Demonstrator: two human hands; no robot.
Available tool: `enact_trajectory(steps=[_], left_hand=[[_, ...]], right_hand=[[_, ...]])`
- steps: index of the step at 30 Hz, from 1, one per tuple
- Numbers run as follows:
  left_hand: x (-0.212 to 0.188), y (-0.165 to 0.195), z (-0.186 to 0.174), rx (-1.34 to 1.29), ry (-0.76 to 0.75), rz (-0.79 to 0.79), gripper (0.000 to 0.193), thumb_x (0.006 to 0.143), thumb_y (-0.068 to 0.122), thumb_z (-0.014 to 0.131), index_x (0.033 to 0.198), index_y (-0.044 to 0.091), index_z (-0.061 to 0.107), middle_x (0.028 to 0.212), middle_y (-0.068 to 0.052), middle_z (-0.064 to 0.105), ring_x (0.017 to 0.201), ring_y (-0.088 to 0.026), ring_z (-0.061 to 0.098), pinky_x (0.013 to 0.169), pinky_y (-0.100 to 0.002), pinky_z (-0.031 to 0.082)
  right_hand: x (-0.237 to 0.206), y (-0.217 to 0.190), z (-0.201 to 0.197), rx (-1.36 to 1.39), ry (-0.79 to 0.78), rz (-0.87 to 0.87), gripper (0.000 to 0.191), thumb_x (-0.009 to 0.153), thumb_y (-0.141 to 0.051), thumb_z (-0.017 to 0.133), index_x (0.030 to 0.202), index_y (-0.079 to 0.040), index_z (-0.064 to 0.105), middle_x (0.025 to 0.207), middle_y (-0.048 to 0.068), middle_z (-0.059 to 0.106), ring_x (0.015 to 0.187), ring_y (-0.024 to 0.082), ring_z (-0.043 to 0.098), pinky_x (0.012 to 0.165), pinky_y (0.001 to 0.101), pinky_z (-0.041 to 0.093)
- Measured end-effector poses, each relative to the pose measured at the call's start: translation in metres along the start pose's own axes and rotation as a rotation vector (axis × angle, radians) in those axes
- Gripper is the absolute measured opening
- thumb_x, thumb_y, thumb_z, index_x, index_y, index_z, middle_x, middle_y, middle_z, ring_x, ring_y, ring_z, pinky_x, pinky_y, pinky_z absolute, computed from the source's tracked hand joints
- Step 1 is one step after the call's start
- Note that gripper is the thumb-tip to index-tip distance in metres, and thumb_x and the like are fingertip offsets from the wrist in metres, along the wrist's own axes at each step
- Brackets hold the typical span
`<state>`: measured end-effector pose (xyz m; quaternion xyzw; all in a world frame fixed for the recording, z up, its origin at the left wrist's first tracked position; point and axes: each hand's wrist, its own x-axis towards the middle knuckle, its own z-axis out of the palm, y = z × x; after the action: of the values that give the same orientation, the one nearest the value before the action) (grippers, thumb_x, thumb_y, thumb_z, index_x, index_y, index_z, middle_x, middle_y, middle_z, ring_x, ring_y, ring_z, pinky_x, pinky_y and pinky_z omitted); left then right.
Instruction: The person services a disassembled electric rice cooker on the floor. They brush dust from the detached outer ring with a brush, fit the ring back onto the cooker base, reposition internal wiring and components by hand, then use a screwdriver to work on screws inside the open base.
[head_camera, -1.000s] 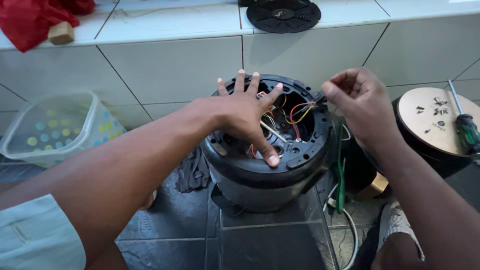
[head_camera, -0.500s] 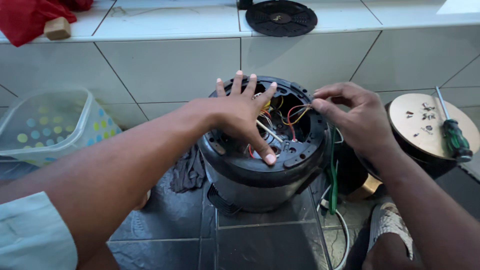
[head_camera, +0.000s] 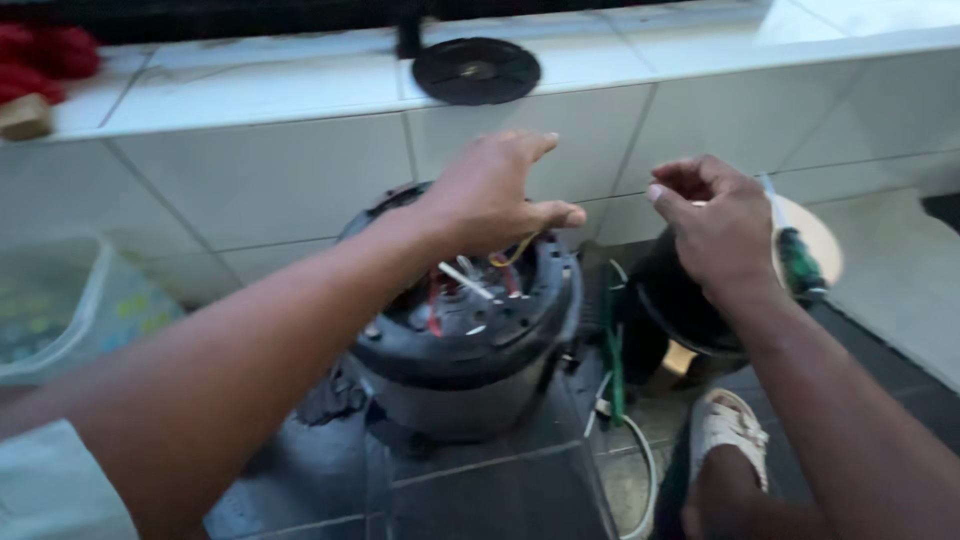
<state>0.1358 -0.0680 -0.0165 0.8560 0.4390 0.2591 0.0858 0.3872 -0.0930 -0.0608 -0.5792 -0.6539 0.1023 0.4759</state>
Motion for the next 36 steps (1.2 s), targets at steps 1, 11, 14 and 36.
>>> enact_trajectory(steps=[1, 11, 14, 36], left_hand=[[0.006, 0.011, 0.006, -0.047, 0.030, 0.011, 0.085, 0.075, 0.054, 0.084, 0.135, -0.001, 0.060, 0.133, -0.025, 0.063, 0.126, -0.039, 0.059, 0.107, -0.044, 0.046], [0.070, 0.092, 0.105, -0.413, -0.020, -0.355, 0.053, 0.077, 0.033, 0.082, 0.120, 0.004, 0.071, 0.120, -0.019, 0.072, 0.115, -0.030, 0.068, 0.099, -0.039, 0.052], [0.077, 0.098, 0.146, -0.501, -0.043, -0.456, 0.036, 0.078, 0.026, 0.080, 0.110, 0.009, 0.077, 0.113, -0.017, 0.076, 0.110, -0.030, 0.073, 0.097, -0.038, 0.056], [0.157, 0.060, 0.297, -0.411, 0.045, -0.366, 0.021, 0.082, 0.018, 0.078, 0.103, 0.014, 0.078, 0.113, -0.016, 0.070, 0.108, -0.033, 0.069, 0.095, -0.043, 0.054]], right_hand=[[0.003, 0.008, -0.009, 0.021, -0.004, 0.069, 0.021, 0.093, -0.013, 0.075, 0.110, -0.003, 0.074, 0.096, 0.007, 0.076, 0.086, 0.014, 0.071, 0.078, 0.0278, 0.054], [0.014, 0.093, -0.087, 0.026, -0.052, 0.518, 0.025, 0.085, -0.004, 0.075, 0.110, -0.001, 0.072, 0.091, 0.007, 0.075, 0.079, 0.013, 0.068, 0.070, 0.0294, 0.055], [0.006, 0.113, -0.090, -0.007, 0.012, 0.594, 0.021, 0.084, -0.002, 0.075, 0.105, -0.002, 0.075, 0.090, 0.007, 0.075, 0.076, 0.014, 0.067, 0.068, 0.0295, 0.054], [0.012, 0.185, -0.068, -0.163, 0.412, 0.495, 0.022, 0.080, -0.010, 0.083, 0.101, -0.007, 0.079, 0.089, 0.006, 0.078, 0.079, 0.013, 0.075, 0.072, 0.0282, 0.058]])
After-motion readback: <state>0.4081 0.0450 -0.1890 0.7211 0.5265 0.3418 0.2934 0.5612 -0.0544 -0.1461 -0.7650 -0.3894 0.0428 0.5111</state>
